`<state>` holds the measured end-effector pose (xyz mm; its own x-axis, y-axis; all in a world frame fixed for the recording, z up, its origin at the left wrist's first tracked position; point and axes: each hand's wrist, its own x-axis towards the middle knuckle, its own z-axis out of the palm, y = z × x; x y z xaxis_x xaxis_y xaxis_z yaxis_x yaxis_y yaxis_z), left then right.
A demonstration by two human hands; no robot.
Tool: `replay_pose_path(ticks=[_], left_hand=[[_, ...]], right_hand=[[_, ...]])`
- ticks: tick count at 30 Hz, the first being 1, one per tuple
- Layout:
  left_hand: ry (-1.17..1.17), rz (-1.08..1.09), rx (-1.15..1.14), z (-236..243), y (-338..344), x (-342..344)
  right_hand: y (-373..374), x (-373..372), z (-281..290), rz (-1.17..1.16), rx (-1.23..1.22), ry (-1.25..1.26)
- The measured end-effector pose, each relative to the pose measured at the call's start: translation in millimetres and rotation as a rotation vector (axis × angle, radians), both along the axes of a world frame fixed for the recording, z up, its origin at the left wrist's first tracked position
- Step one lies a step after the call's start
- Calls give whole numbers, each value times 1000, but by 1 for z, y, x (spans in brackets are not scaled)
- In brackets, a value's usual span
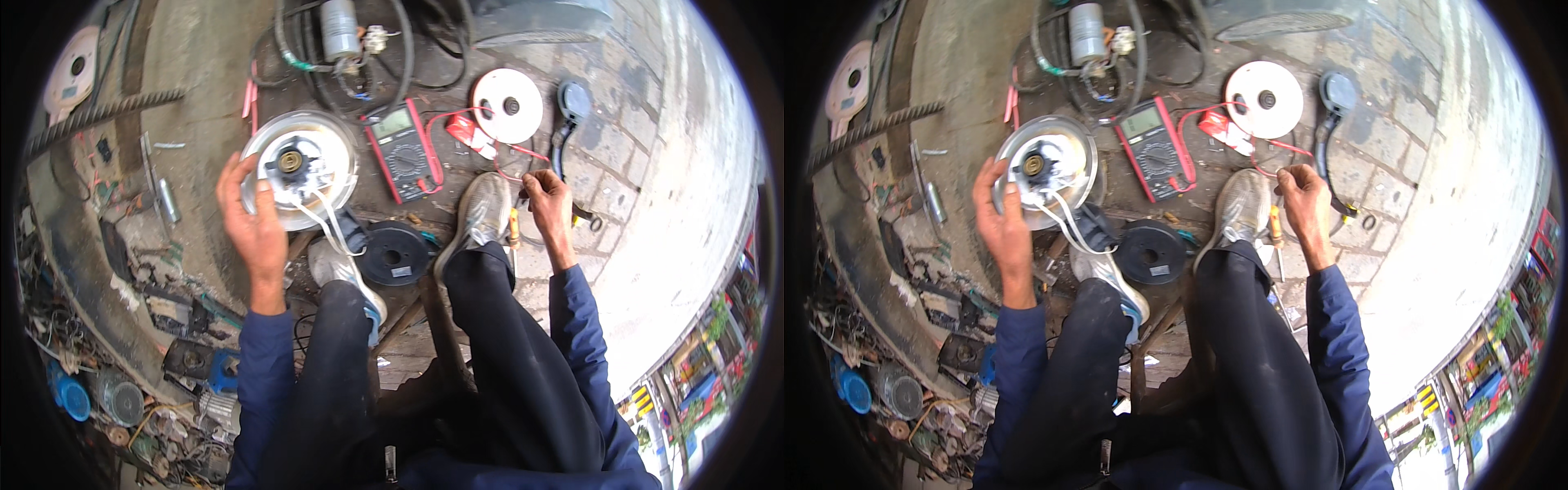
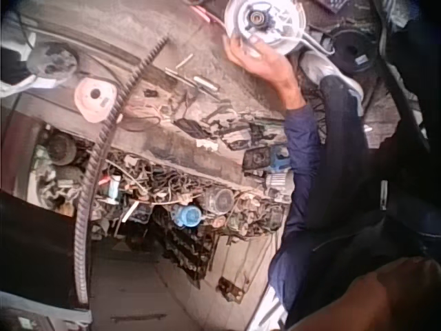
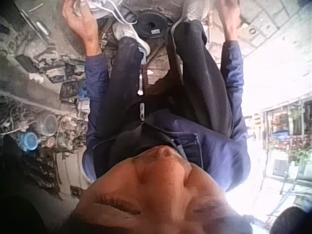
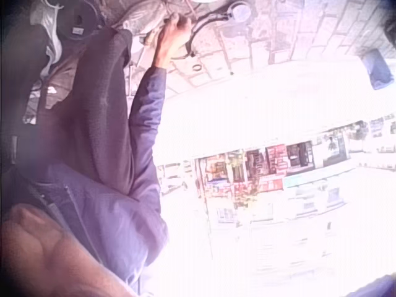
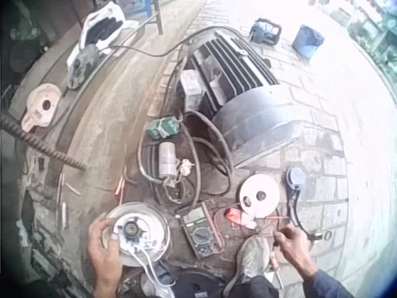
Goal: The person tests electrical continuity on a small black component using a multimeter, then uses pliers to strip and adjust wires. They continue testing connections and later use a screwdriver on a circular motor housing, manipulating wires and components throughout.
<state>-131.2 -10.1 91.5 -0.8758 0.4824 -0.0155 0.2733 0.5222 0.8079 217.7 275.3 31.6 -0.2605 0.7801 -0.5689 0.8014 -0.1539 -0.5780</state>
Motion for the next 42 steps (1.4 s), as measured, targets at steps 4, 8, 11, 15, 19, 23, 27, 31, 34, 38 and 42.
replay_pose_path(ticks=[4,8,11,15,19,23,27,31,34,38,42], left_hand=[[-85,9,18,0,-4,-6],[-152,73,71,-5,-8,-6],[-178,71,86,-8,-9,-6],[-148,58,78,-9,-9,-6],[-112,44,41,-9,-9,-6],[-149,59,72,-8,-9,-4],[-132,43,59,-8,-10,-4],[-105,23,52,-7,-10,-4],[-98,18,48,-5,-9,-4],[-68,7,35,-4,-7,-4],[-37,0,29,-4,-7,-3]], right_hand=[[0,50,0,-106,17,-200],[-13,85,-15,-68,7,-327],[-21,94,-34,-65,27,-388],[-23,83,-63,-80,242,-321],[-21,68,-81,-179,257,-294],[-23,59,-82,-229,275,-342],[-28,53,-68,-350,256,-225],[-7,31,-70,-498,98,-63],[16,9,-83,-679,-113,197],[39,-3,-94,-851,-296,172],[50,0,-93,-880,-358,191]])
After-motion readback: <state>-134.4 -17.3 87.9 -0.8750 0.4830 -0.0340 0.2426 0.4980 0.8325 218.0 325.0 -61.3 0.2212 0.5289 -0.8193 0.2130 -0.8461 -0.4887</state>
